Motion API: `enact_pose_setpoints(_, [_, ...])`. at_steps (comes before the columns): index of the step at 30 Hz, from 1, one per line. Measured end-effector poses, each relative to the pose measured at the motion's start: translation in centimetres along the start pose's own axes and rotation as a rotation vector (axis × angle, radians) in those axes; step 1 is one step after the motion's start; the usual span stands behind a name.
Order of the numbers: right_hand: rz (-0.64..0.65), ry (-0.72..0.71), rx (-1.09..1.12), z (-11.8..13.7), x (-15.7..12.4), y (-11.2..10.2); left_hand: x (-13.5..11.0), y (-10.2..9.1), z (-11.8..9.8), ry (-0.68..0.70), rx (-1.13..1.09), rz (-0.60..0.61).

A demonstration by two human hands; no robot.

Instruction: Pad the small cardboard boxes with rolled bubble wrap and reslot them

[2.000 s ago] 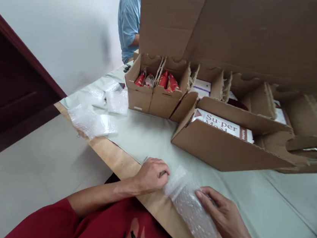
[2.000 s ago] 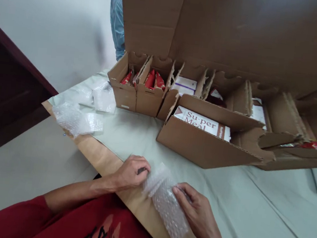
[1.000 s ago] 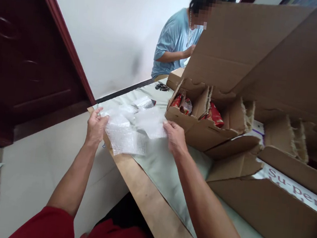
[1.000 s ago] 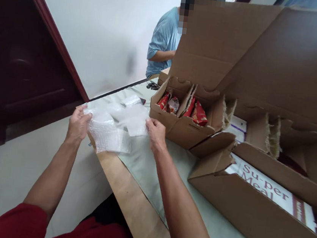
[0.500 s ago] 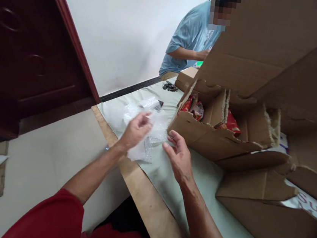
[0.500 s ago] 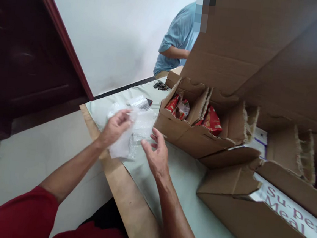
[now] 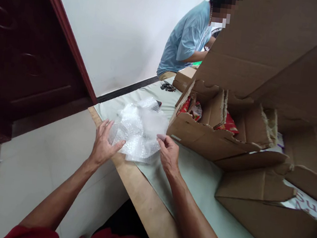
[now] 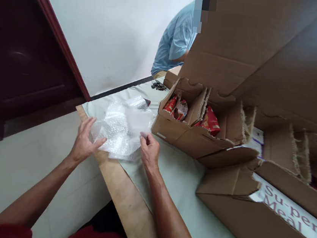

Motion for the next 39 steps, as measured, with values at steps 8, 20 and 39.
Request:
enact_pose_setpoints(8, [-0.07,-0.227,0.114,8.0,3.2,1.0,4.3,1.9,3.0,-0.179,-0.232,-0.072])
enact_pose_setpoints(20, [-0.125,-0.072,0.353,8.7,3.4,0.6,2.3,2.6,5.2,-0.088,0.073,0.132])
enact_pose_setpoints(39, [-0.599,0.507,0.172,-2.9,-30.7,-26.6,-5.9,1.9,-9.6,0.601,-0.096,0.218])
Point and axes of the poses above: each hand's wrist, its own x-axis towards the middle knuckle, its own y-axis out of the palm, z = x × y, the point moved 1 cm from there along x, towards the middle knuckle, and after that the axes turned 6 degrees about y, right-handed, at the moved point
